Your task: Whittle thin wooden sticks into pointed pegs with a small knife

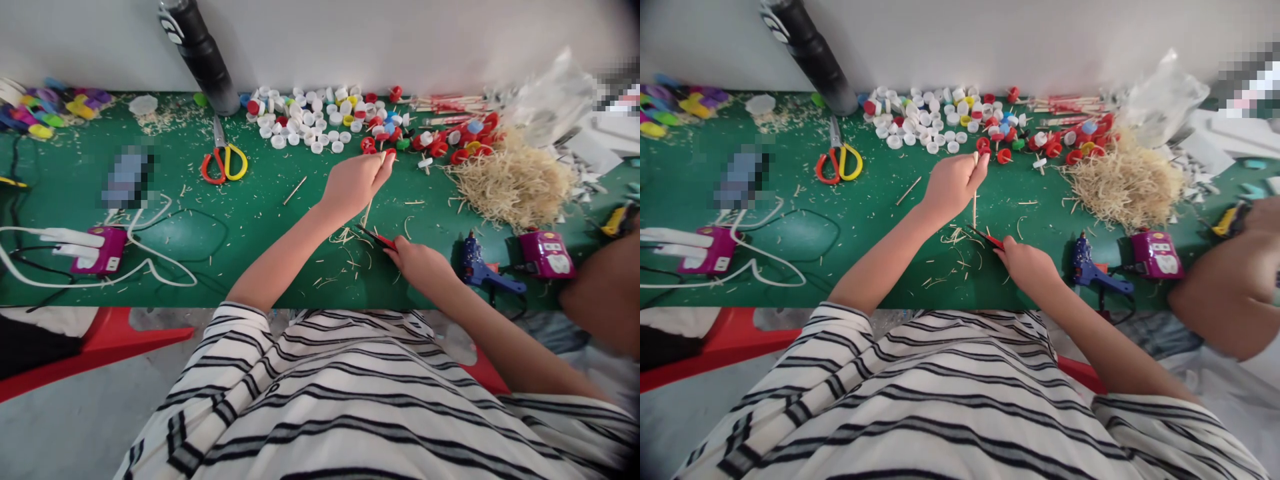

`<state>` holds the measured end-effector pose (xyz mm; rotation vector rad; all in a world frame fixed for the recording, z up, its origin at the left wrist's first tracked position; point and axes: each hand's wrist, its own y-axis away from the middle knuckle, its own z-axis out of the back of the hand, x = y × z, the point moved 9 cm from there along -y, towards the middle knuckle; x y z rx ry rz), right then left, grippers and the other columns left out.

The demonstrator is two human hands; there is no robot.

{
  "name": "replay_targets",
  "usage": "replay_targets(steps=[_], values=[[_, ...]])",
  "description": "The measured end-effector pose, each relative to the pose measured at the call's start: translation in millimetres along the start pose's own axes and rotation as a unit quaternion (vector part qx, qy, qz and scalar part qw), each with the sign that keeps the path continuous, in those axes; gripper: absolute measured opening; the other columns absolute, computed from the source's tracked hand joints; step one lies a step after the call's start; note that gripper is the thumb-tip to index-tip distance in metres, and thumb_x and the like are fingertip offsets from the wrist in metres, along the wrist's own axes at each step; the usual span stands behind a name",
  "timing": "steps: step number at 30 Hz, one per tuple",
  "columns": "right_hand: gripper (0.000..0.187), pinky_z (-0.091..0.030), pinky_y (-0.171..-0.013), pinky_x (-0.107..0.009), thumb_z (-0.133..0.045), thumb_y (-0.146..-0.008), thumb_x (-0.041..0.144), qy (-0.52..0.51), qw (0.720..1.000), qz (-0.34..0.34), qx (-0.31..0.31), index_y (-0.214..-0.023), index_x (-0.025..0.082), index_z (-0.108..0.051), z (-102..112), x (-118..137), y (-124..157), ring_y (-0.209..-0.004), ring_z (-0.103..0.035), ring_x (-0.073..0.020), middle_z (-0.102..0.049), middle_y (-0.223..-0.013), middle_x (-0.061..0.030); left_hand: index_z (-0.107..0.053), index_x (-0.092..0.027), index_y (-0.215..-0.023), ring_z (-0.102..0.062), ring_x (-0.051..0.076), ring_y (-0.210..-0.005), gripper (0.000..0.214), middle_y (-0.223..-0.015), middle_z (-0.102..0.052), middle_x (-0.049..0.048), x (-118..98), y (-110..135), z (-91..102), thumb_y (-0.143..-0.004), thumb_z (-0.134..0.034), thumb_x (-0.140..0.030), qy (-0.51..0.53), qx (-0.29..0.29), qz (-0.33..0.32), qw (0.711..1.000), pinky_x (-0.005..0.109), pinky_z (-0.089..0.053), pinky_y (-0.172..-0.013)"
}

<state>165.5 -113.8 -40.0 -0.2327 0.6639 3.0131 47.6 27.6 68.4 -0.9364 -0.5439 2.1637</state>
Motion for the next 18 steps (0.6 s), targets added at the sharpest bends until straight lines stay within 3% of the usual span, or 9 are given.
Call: replay_targets(steps=[9, 18], values=[[0.043, -0.035, -0.057, -0.029, -0.026, -0.109, 0.049, 0.001, 1.000, 0.009, 0.023, -0.118, 0.017, -0.053, -4.6, -1.8, -1.0, -0.077, -0.072, -0.0276, -0.074, -0.088, -0.0141, -0.057, -0.021, -0.066, -0.048, 0.014, -0.053, 0.056, -0.058, -0.053, 0.0040, -13.0, 4.9, 3.4, -0.110, -0.028, -0.039, -0.044, 0.037, 0.014, 0.998, 0.034, -0.025, -0.055], [0.042, -0.027, -0.051, -0.030, -0.026, -0.109, 0.049, 0.011, 1.000, 0.016, 0.018, -0.117, 0.018, -0.053, -8.5, -6.4, 1.9, -0.074, -0.072, -0.0281, -0.073, -0.083, -0.0116, -0.061, -0.020, -0.069, -0.056, 0.015, -0.061, 0.055, -0.063, -0.060, 0.0062, -23.5, 10.4, 2.5, -0.109, -0.031, -0.043, -0.032, 0.029, 0.007, 0.999, 0.034, -0.026, -0.056]])
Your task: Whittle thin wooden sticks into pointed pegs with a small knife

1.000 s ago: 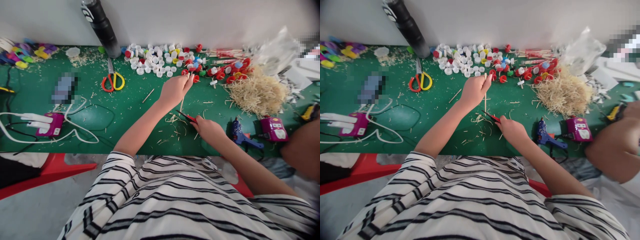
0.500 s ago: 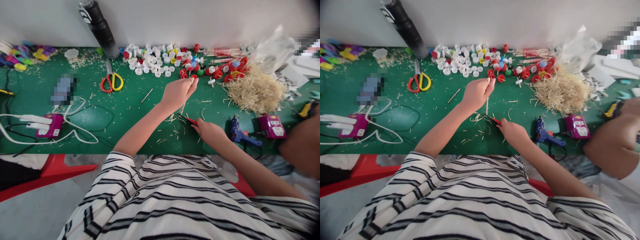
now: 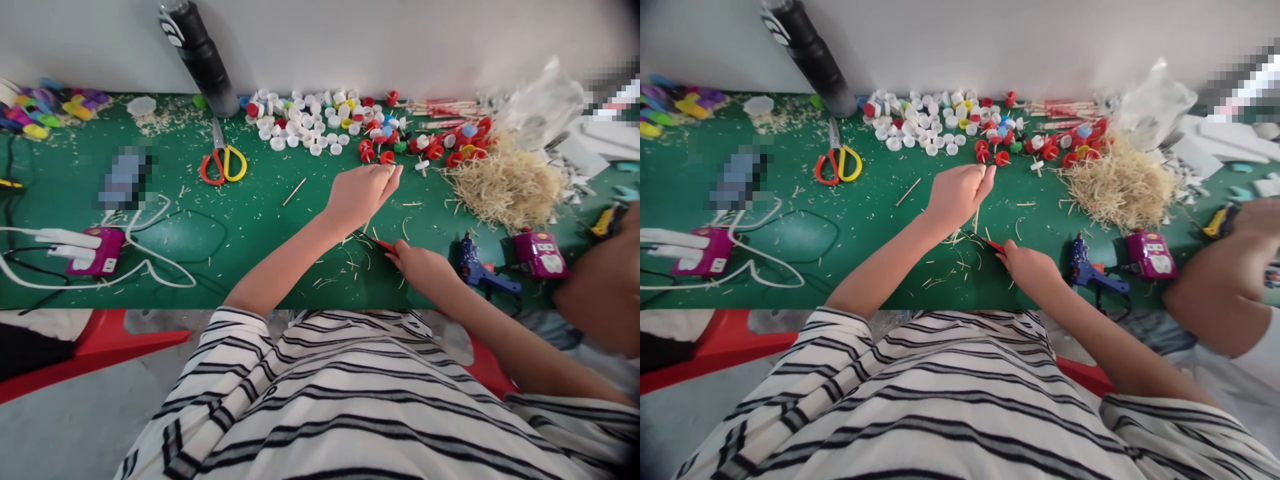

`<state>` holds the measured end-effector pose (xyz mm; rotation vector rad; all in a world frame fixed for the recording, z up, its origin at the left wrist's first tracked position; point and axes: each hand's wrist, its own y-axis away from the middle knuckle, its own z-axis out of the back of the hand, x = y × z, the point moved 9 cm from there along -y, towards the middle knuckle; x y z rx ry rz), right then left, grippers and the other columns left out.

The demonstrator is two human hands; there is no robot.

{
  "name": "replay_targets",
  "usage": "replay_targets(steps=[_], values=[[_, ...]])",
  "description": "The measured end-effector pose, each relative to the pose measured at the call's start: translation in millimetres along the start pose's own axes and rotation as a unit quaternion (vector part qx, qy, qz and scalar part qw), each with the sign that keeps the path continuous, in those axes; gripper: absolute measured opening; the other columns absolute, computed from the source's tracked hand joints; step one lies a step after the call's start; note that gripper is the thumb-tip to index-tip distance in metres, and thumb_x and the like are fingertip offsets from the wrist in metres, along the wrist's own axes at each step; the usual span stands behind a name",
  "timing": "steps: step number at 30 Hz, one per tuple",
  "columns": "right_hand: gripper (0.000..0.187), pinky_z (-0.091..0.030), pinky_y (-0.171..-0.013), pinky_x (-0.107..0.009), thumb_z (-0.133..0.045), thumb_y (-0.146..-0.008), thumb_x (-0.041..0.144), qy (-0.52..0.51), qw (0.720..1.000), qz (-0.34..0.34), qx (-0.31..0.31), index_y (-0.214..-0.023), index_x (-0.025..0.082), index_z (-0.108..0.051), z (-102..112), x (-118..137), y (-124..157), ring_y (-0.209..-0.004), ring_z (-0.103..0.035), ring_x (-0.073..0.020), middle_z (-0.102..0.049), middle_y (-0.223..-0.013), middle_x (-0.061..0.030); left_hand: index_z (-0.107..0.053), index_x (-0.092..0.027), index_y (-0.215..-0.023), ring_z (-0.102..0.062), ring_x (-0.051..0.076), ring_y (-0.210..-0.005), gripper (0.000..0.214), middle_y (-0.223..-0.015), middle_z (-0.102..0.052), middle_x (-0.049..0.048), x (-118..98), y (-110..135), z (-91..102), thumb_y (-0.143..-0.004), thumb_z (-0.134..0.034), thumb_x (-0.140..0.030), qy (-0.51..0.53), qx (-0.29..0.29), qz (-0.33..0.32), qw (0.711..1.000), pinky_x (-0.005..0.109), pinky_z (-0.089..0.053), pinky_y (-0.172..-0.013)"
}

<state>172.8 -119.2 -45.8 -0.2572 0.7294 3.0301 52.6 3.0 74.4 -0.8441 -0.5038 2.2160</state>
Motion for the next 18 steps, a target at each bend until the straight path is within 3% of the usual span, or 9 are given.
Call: replay_targets(steps=[18], values=[[0.043, -0.024, -0.051, -0.031, -0.026, -0.109, 0.050, 0.002, 1.000, 0.012, 0.014, -0.115, 0.018, -0.054, -1.6, -9.3, 2.4, -0.072, -0.071, -0.0272, -0.072, -0.077, -0.0111, -0.066, -0.017, -0.071, -0.057, 0.013, -0.060, 0.056, -0.058, -0.058, 0.0042, -5.9, 2.8, 4.8, -0.109, -0.031, -0.039, -0.038, -0.010, -0.016, 0.999, 0.031, -0.023, -0.053]])
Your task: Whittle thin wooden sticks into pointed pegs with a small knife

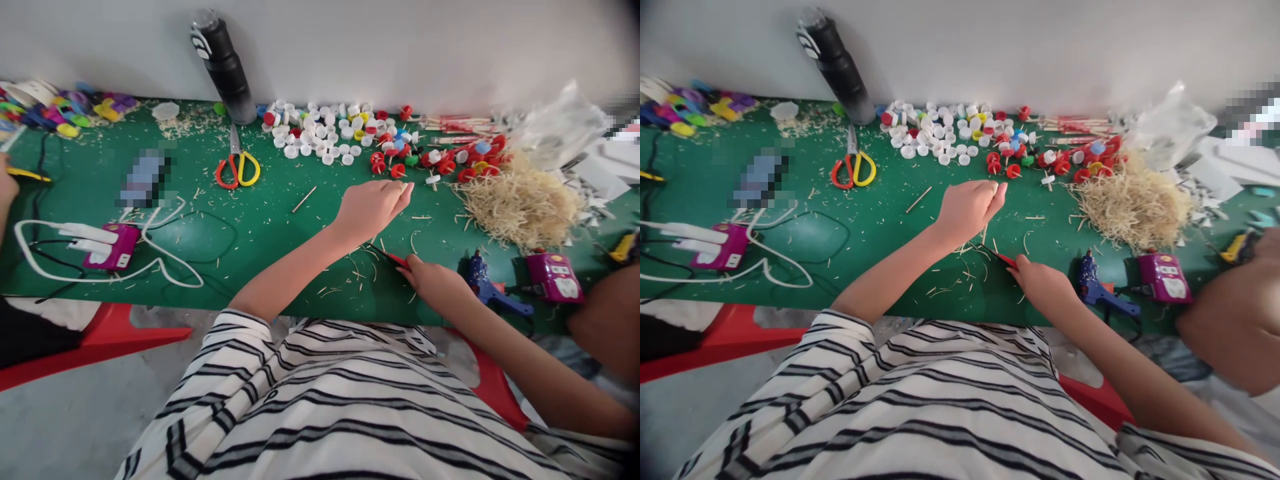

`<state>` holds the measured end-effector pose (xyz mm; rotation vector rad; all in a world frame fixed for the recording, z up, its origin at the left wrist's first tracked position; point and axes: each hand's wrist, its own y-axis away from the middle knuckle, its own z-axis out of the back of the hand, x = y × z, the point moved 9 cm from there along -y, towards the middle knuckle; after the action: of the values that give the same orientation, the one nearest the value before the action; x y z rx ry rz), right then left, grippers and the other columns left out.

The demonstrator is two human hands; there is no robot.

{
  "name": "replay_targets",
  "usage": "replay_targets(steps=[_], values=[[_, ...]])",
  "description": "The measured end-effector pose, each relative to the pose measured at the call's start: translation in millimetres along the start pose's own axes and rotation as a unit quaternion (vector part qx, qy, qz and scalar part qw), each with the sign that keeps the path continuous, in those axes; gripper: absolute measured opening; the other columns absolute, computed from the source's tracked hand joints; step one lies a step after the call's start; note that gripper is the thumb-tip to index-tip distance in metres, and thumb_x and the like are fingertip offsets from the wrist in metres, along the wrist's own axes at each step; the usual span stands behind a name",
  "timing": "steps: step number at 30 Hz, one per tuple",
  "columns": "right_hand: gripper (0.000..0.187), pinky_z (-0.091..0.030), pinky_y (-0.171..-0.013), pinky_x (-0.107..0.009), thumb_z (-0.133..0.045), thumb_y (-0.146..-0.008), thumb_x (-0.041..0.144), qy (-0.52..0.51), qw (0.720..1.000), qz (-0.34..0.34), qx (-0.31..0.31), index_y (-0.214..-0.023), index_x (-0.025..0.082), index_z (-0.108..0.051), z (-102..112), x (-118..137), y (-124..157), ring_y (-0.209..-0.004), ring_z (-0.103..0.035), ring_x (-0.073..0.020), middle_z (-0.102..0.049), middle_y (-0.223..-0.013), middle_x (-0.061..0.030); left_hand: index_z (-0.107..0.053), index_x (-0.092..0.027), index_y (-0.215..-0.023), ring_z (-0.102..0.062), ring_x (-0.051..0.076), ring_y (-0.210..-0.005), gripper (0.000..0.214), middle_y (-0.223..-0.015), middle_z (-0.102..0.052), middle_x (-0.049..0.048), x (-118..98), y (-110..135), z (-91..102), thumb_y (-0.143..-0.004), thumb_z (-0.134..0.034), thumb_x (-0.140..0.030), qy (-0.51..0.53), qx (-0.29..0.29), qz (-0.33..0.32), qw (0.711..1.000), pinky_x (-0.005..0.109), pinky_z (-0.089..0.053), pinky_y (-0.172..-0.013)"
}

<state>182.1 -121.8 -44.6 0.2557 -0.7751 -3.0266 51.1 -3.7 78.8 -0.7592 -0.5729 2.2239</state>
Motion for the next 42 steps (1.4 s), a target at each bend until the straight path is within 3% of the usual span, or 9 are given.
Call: replay_targets(steps=[13, 18, 23, 29, 38, 42], values=[[0.045, -0.023, -0.051, -0.030, -0.026, -0.108, 0.052, 0.003, 1.000, -0.002, -0.009, -0.111, 0.019, -0.056, -8.0, -19.6, 12.6, -0.066, -0.068, -0.0261, -0.070, -0.073, -0.0092, -0.062, -0.020, -0.070, -0.056, 0.014, -0.061, 0.054, -0.061, -0.059, 0.0050, 6.6, -1.2, -5.3, -0.109, -0.029, -0.040, 0.009, 0.015, 0.015, 1.000, 0.033, -0.026, -0.054], [0.042, -0.029, -0.055, -0.032, -0.033, -0.104, 0.055, -0.098, 0.990, -0.019, -0.098, -0.103, 0.022, -0.058, 8.0, -33.1, 16.0, -0.067, -0.065, -0.0263, -0.070, -0.078, -0.0096, -0.057, -0.022, -0.066, -0.053, 0.015, -0.058, 0.058, -0.061, -0.058, 0.0054, 7.1, -3.2, -5.0, -0.109, -0.026, -0.046, 0.045, 0.012, 0.017, 0.999, 0.035, -0.025, -0.054], [0.035, -0.041, -0.063, -0.032, -0.047, -0.096, 0.056, -0.283, 0.937, -0.008, -0.205, -0.100, 0.024, -0.060, 29.7, -49.9, 28.5, -0.065, -0.060, -0.0226, -0.066, -0.073, -0.0048, -0.050, -0.023, -0.061, -0.043, 0.014, -0.051, 0.059, -0.056, -0.051, 0.0038, 18.3, -4.0, -5.0, -0.108, -0.025, -0.049, 0.063, 0.002, 0.027, 0.998, 0.036, -0.021, -0.052], [0.034, -0.046, -0.070, -0.031, -0.072, -0.081, 0.054, -0.435, 0.861, -0.071, -0.254, -0.089, 0.025, -0.056, 15.4, -66.1, 38.4, -0.071, -0.057, -0.0180, -0.064, -0.080, 0.0000, -0.045, -0.023, -0.059, -0.033, 0.013, -0.045, 0.058, -0.054, -0.047, 0.0025, 32.8, -7.4, -7.1, -0.107, -0.026, -0.050, 0.075, 0.010, 0.048, 0.996, 0.036, -0.020, -0.052], [0.029, -0.046, -0.069, -0.030, -0.076, -0.076, 0.039, -0.534, 0.790, -0.043, -0.299, -0.086, 0.023, -0.053, 19.8, -33.1, 27.2, -0.066, -0.052, -0.0132, -0.055, -0.074, 0.0049, -0.042, -0.024, -0.057, -0.034, 0.013, -0.046, 0.060, -0.051, -0.044, 0.0016, 35.2, -8.6, -5.9, -0.106, -0.026, -0.055, 0.092, 0.007, 0.036, 0.995, 0.035, -0.021, -0.053], [0.030, -0.047, -0.065, -0.029, -0.069, -0.086, 0.046, -0.596, 0.767, -0.003, -0.238, -0.099, 0.023, -0.056, 13.1, -11.8, 15.1, -0.062, -0.054, -0.0131, -0.055, -0.073, 0.0057, -0.047, -0.023, -0.058, -0.043, 0.014, -0.049, 0.062, -0.053, -0.048, 0.0027, 40.4, -12.3, 1.9, -0.107, -0.025, -0.055, 0.096, 0.035, 0.018, 0.995, 0.035, -0.029, -0.055]])
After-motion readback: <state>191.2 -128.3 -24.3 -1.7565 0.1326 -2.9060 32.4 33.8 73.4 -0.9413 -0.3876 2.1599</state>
